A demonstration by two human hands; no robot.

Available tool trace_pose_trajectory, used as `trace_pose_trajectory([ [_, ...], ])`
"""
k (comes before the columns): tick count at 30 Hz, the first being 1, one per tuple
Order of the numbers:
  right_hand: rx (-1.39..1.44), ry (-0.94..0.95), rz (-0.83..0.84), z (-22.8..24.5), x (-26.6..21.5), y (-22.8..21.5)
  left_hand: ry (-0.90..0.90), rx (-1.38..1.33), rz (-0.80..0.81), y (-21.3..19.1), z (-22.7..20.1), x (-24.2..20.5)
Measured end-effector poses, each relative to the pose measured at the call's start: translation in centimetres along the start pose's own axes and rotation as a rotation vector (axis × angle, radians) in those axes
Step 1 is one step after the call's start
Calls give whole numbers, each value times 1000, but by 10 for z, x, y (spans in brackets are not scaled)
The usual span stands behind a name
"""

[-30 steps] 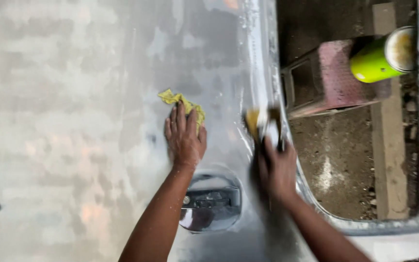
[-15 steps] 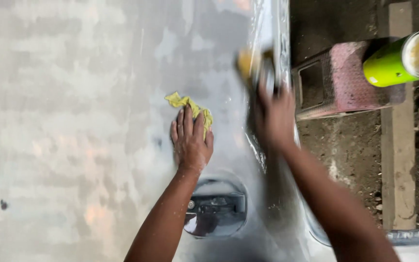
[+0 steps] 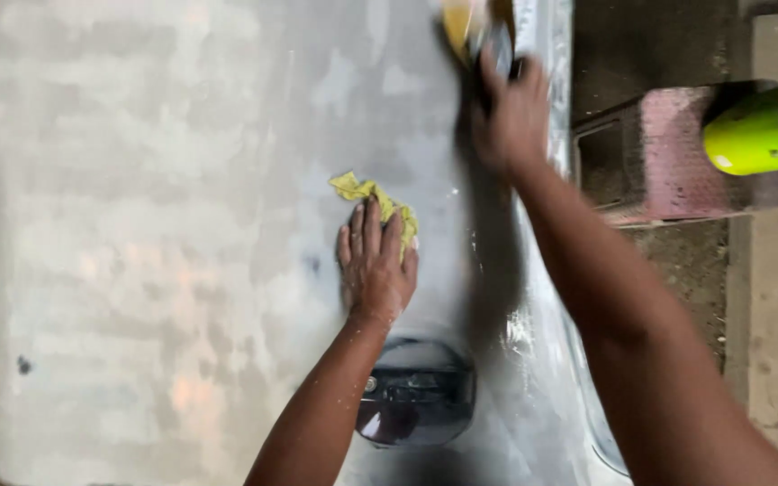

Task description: The person scrubs a large, flat, white surface using a yellow sponge and a yellow cloth. They move across the surface, scrubbing different areas and occasionally dipping the sponge into a green bucket of water.

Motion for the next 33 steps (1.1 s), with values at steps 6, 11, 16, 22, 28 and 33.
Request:
trace_pose_trajectory([
  [6,-17,-126,-76,6,-46,-5,22,-3,-19,-3,1,-1],
  [11,85,-8,164,22,-257,-7,8,-30,-9,-4,-1,-4],
  [16,65,-10,161,24,-351,-4,29,-13,13,-7,7,7],
  [22,201,57,144,17,-351,-6,88,39,49,-15,4,124],
  [28,189,42,136,11,-352,-7,151,-9,112,14,-73,230],
  [33,175,56,235,13,-352,-10,433,102,372,30,-132,169],
])
Point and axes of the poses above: each hand's wrist, its own x-axis towards the middle knuckle, its own y-axis out of the palm, z = x × y, the point moved 4 cm from there along x, towards the middle knuckle, and after that the axes turned 11 degrees about z, right-handed, at the moved point
